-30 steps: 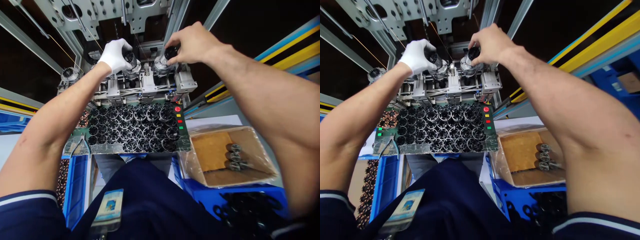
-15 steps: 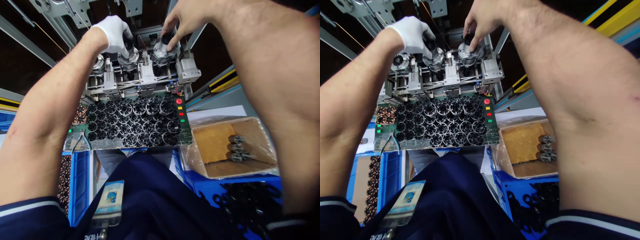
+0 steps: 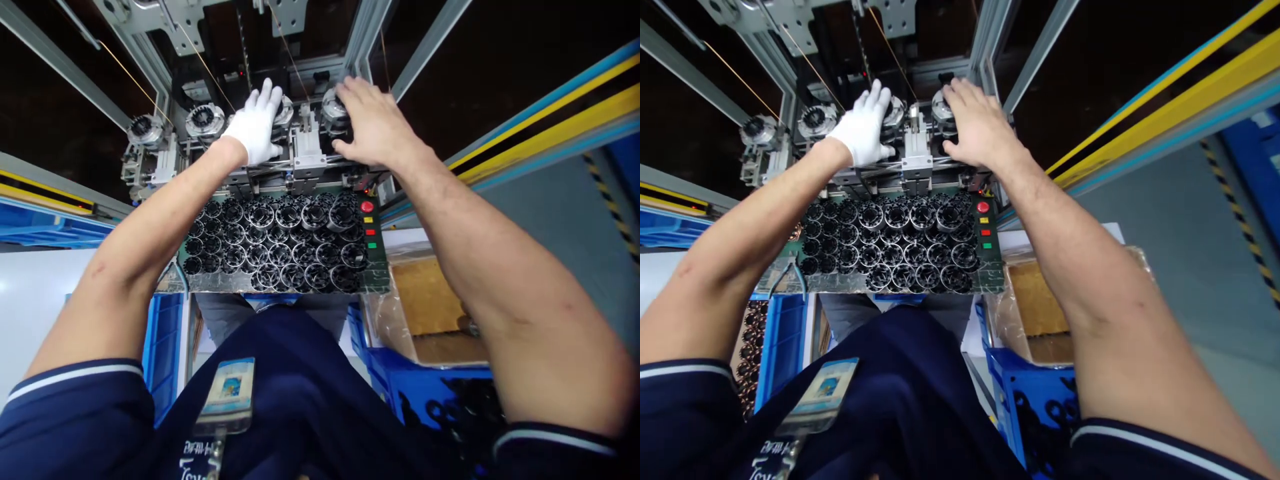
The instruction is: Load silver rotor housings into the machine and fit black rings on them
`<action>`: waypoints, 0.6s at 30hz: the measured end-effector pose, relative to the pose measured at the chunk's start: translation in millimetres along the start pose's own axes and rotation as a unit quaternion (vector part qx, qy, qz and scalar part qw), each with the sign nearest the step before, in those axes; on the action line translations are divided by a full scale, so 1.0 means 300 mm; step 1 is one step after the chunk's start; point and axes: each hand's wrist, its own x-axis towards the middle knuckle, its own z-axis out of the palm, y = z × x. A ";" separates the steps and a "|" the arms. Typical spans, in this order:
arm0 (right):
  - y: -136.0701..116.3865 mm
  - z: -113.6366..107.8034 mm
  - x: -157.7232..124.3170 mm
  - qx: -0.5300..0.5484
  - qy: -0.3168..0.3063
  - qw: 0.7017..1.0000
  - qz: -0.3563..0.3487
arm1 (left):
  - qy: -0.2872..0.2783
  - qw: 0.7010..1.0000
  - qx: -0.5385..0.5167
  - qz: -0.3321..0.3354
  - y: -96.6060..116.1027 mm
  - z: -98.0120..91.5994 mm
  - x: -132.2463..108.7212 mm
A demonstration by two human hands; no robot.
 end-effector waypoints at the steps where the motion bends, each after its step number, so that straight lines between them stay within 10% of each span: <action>1: 0.002 -0.004 0.000 -0.030 -0.015 0.999 -0.007 | 0.000 1.000 0.008 0.008 -0.014 -0.014 -0.025; 7: 0.052 0.018 0.017 -0.134 -0.040 0.989 -0.038 | 0.156 0.985 0.067 0.003 -0.407 -0.197 -0.280; 11: 0.070 0.037 0.030 -0.128 -0.029 0.991 -0.036 | 0.107 0.989 0.051 -0.085 -0.691 -0.182 -0.487; 18: 0.060 0.028 0.051 -0.132 -0.061 0.989 -0.003 | 0.071 0.985 0.051 -0.146 -0.765 -0.054 -0.559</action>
